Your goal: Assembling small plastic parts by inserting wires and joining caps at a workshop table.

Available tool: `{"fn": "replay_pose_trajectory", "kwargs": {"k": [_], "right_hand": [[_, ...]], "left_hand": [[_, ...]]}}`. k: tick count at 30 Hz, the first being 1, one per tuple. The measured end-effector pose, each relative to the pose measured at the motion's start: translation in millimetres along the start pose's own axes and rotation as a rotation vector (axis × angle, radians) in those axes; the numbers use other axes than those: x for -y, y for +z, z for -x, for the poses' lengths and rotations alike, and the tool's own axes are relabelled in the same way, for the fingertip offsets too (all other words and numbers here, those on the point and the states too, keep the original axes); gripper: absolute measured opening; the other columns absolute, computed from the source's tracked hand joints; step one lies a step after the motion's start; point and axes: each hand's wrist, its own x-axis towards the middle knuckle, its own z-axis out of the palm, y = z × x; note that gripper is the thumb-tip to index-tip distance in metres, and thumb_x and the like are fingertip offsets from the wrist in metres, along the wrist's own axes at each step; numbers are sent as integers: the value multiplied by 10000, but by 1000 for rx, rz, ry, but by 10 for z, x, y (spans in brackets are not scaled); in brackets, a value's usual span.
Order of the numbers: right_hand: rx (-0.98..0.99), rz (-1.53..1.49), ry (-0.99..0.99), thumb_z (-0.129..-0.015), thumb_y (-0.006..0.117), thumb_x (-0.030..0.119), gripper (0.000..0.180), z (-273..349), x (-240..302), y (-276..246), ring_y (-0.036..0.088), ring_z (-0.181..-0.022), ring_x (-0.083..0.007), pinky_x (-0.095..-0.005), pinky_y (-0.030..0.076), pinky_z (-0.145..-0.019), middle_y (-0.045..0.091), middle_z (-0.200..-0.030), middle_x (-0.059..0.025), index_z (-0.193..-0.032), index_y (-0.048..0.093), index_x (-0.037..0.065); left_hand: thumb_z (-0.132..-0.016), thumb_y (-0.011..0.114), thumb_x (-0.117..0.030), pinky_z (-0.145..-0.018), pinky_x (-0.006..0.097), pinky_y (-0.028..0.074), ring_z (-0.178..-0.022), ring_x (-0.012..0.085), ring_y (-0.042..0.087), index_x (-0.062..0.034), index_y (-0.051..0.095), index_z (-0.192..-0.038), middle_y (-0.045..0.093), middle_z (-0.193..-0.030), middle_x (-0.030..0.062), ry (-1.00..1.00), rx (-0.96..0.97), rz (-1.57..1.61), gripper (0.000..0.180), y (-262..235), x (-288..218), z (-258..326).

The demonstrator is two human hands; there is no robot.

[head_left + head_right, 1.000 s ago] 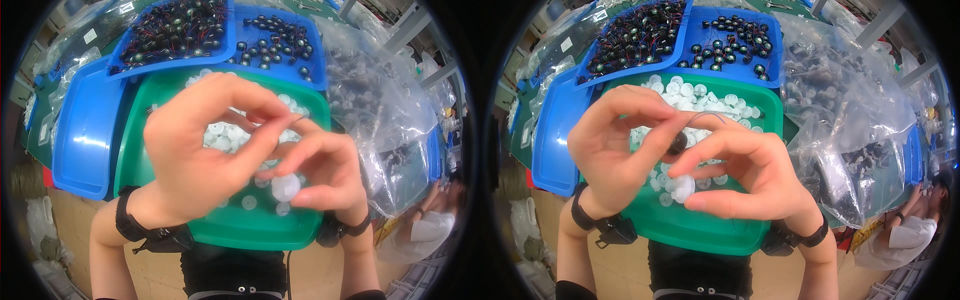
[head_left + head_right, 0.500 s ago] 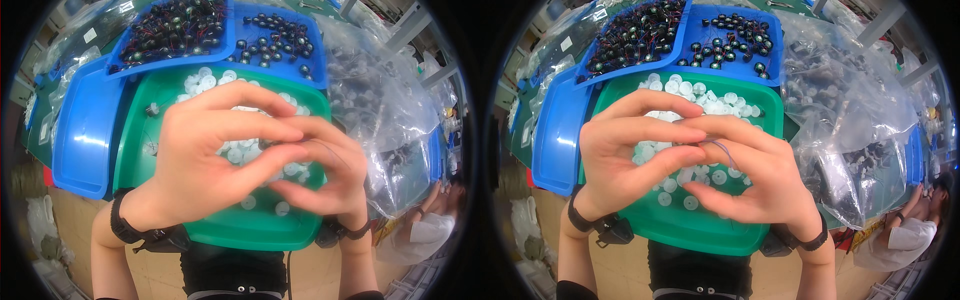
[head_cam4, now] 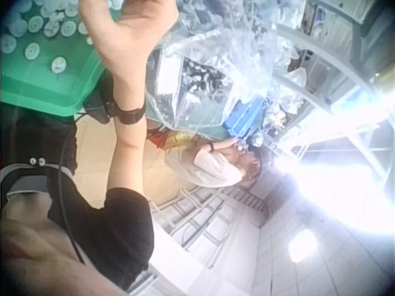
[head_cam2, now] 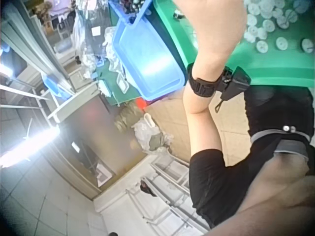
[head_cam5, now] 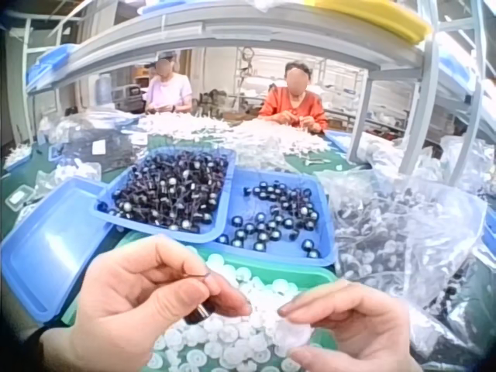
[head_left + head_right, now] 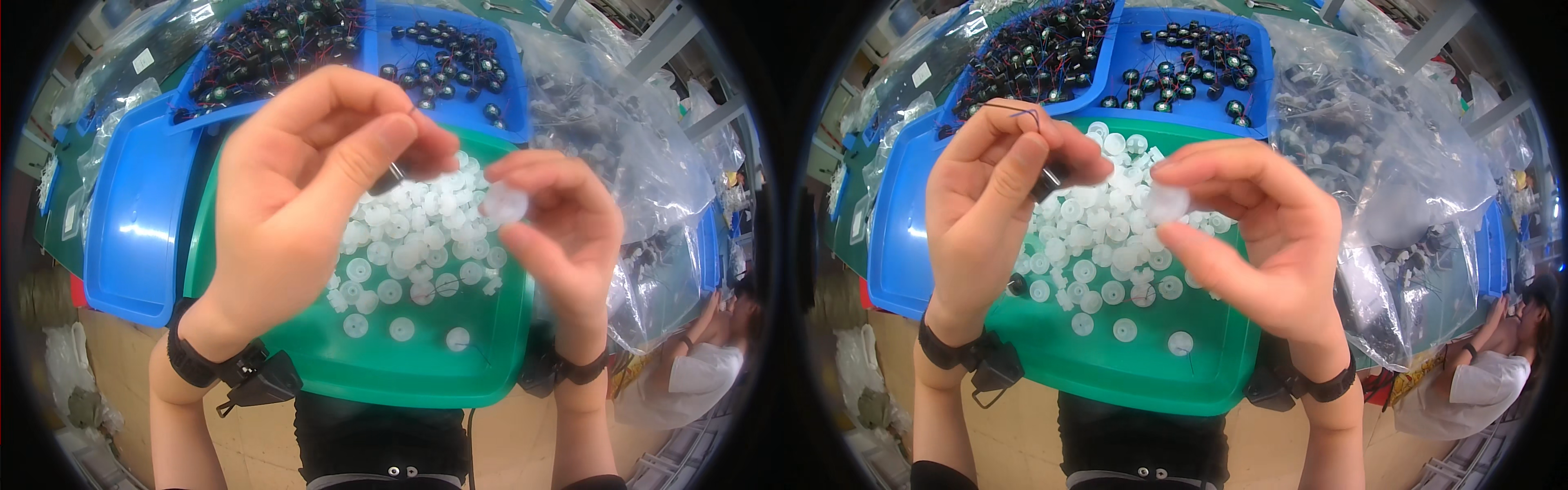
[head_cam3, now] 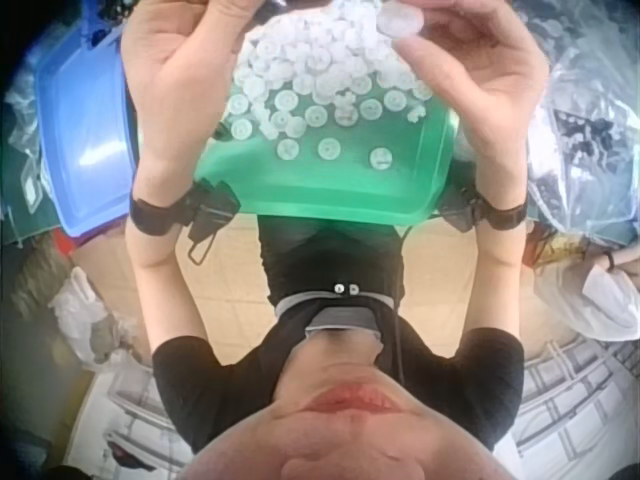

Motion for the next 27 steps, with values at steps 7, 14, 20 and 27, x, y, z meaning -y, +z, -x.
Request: {"fn": "replay_pose_trajectory", "kwargs": {"k": [7, 14, 20, 27], "right_hand": [[-74, -334, 192, -819, 559, 127, 303, 12, 5, -48, 597, -997, -281, -397, 460, -911, 541, -1145, -225, -1067, 435, 5], [-68, -507, 258, -918, 457, 159, 341, -15, 5, 45, 624, -902, -267, -420, 482, -861, 541, -1129, -270, -1208, 386, -6], [59, -426, 200, -924, 484, 234, 334, 13, -77, -38, 608, -740, -189, -349, 521, -729, 587, -996, -205, -1153, 428, -2], [11, -423, 269, -809, 670, 258, 418, 36, 39, 14, 595, -768, -180, -313, 513, -703, 580, -980, -169, -1084, 453, 28]], "left_hand": [[-906, 382, 1, -563, 194, 343, -655, 83, 506, 3, 452, -992, 523, -752, 49, 65, 170, -293, 111, 114, -14, 93], [-900, 369, 48, -575, 202, 407, -668, 90, 501, 22, 453, -987, 532, -757, 65, -25, 138, -343, 124, 156, -40, 192], [-903, 415, 30, -610, 200, 414, -677, 97, 502, 30, 462, -973, 562, -781, 86, 10, 139, -346, 85, 141, -67, 147], [-831, 534, 50, -608, 196, 389, -672, 84, 489, 17, 571, -897, 575, -797, 53, 187, 160, -601, 82, 135, -108, 128]]}}
